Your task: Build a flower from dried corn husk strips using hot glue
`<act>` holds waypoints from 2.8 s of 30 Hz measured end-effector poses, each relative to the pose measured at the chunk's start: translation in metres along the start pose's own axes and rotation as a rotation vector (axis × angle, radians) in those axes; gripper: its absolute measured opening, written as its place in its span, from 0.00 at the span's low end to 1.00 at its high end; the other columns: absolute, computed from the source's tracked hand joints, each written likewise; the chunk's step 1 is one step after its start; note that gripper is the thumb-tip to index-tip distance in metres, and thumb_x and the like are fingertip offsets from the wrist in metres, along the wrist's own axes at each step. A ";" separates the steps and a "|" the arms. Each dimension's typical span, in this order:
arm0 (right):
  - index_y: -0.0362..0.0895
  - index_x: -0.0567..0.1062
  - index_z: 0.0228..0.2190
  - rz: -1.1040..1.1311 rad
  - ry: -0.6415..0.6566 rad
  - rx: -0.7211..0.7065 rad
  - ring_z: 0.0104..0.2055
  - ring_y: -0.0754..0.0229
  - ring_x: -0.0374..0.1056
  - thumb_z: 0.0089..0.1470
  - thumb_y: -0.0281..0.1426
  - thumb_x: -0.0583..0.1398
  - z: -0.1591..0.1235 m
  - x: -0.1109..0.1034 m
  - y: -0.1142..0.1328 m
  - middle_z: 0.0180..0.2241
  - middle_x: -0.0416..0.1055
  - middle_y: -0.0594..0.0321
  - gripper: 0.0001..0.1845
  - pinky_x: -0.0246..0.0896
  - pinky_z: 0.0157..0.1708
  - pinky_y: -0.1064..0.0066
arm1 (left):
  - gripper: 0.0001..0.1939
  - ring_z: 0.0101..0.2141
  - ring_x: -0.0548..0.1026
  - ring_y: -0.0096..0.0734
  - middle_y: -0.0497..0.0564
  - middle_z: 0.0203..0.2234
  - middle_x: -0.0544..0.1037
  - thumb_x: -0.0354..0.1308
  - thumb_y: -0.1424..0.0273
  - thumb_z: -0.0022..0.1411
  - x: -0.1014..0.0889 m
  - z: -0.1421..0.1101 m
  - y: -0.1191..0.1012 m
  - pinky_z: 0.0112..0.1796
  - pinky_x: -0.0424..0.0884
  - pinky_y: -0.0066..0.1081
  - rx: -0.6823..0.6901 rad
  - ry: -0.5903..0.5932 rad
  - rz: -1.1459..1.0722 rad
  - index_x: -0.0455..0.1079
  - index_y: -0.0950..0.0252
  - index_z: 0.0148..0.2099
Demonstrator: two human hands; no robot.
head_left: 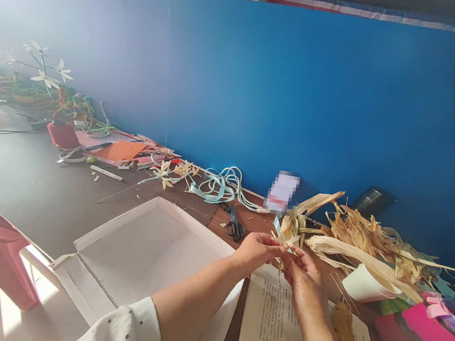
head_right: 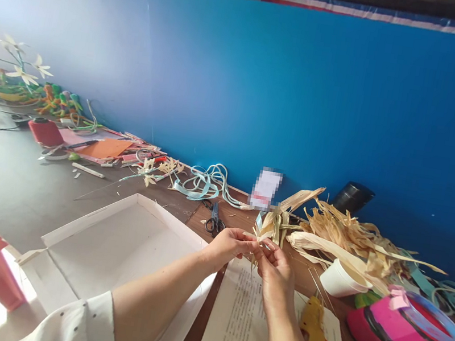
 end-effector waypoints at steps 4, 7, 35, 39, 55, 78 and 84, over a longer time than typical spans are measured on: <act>0.51 0.76 0.37 -0.002 0.001 -0.021 0.30 0.59 0.68 0.34 0.40 0.70 -0.003 0.004 0.006 0.32 0.75 0.65 0.23 0.60 0.23 0.72 | 0.23 0.23 0.63 0.20 0.49 0.22 0.71 0.68 0.57 0.38 0.001 -0.001 -0.003 0.27 0.57 0.26 0.015 -0.010 -0.038 0.74 0.72 0.32; 0.51 0.76 0.36 -0.027 0.005 -0.054 0.31 0.57 0.69 0.35 0.41 0.69 -0.003 0.003 0.007 0.31 0.74 0.65 0.22 0.60 0.24 0.71 | 0.24 0.24 0.65 0.21 0.49 0.22 0.71 0.69 0.56 0.36 -0.001 -0.001 -0.005 0.29 0.59 0.27 0.031 -0.058 -0.007 0.74 0.72 0.31; 0.50 0.77 0.30 -0.253 -0.014 -0.223 0.25 0.59 0.61 0.41 0.40 0.65 -0.010 -0.001 0.020 0.19 0.66 0.68 0.11 0.54 0.25 0.70 | 0.05 0.32 0.71 0.29 0.49 0.27 0.74 0.62 0.67 0.53 0.004 -0.018 -0.040 0.37 0.66 0.28 0.570 -0.116 0.427 0.77 0.62 0.32; 0.51 0.77 0.31 -0.224 0.019 -0.275 0.27 0.57 0.61 0.42 0.39 0.64 -0.013 0.002 0.025 0.24 0.69 0.65 0.11 0.56 0.27 0.67 | 0.07 0.36 0.72 0.31 0.51 0.30 0.77 0.60 0.64 0.56 0.009 -0.024 -0.046 0.42 0.66 0.31 0.704 -0.123 0.554 0.77 0.60 0.32; 0.49 0.76 0.34 -0.191 0.060 -0.255 0.21 0.64 0.52 0.46 0.39 0.64 -0.011 0.001 0.021 0.19 0.61 0.69 0.11 0.48 0.22 0.71 | 0.08 0.36 0.72 0.32 0.52 0.31 0.77 0.58 0.64 0.57 0.011 -0.028 -0.050 0.43 0.66 0.32 0.699 -0.110 0.583 0.76 0.60 0.32; 0.46 0.77 0.28 0.156 0.260 0.134 0.18 0.71 0.43 0.40 0.37 0.68 -0.002 0.007 -0.010 0.19 0.61 0.69 0.11 0.34 0.15 0.77 | 0.25 0.22 0.67 0.22 0.50 0.23 0.72 0.69 0.55 0.36 -0.003 0.002 -0.010 0.29 0.64 0.29 0.050 -0.017 -0.188 0.70 0.71 0.30; 0.46 0.78 0.31 0.181 0.276 0.145 0.19 0.73 0.41 0.38 0.35 0.69 -0.002 0.010 -0.011 0.19 0.57 0.70 0.14 0.32 0.16 0.78 | 0.24 0.22 0.64 0.20 0.48 0.22 0.70 0.68 0.56 0.37 -0.005 0.001 -0.011 0.28 0.60 0.27 0.057 -0.038 -0.147 0.70 0.71 0.29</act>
Point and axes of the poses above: each hand's wrist, its own z-axis towards the middle knuckle, its own x-axis out of the palm, y = z × x, the point moved 6 cm from there along z, towards the middle knuckle
